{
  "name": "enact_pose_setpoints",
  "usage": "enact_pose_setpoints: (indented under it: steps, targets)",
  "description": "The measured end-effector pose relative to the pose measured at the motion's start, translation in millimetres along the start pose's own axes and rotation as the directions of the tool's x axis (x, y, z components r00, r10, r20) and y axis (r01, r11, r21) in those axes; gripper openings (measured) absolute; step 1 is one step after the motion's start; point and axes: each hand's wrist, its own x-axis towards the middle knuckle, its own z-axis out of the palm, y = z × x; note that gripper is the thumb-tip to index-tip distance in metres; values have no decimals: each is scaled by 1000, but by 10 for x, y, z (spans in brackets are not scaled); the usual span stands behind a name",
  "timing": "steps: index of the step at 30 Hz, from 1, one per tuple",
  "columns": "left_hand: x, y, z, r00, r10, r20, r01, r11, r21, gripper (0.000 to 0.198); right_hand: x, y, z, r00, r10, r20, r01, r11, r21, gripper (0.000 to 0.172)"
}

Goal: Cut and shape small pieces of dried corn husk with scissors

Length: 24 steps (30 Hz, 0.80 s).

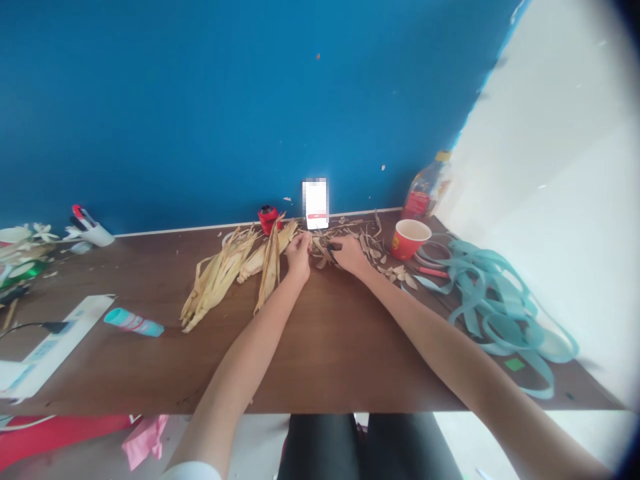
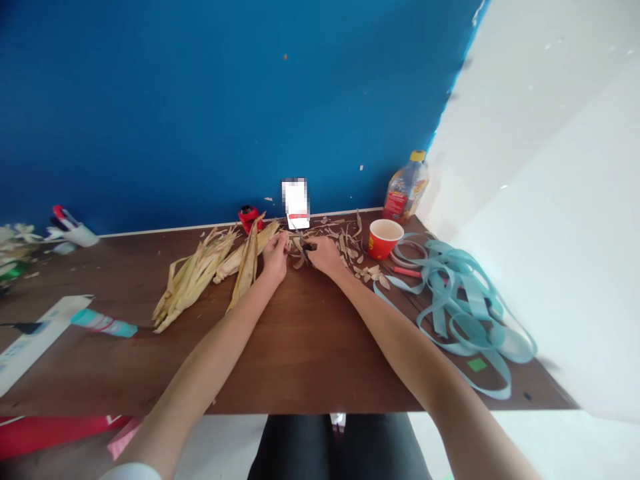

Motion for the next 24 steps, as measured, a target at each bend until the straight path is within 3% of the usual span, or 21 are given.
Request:
enact_pose_setpoints:
  steps: [5, 8, 16, 24]
  targets:
    - [-89, 38, 39, 993, 69, 99, -79, 992, 97, 23, 8, 38, 61, 992, 116, -49, -92, 935, 343, 34]
    - [-123, 44, 58, 983, 77, 164, -104, 981, 165, 21, 14, 11, 69, 991, 120, -64, -79, 892, 446, 40]
    - [-188, 72, 84, 958, 84, 275, -140, 972, 191, 15, 11, -19, 92, 994, 55, -92, 3, 846, 534, 41]
    - [-299, 127, 90, 965, 148, 218, -197, 955, 222, 9, -9, -43, 109, 992, -14, -128, 75, 871, 485, 44]
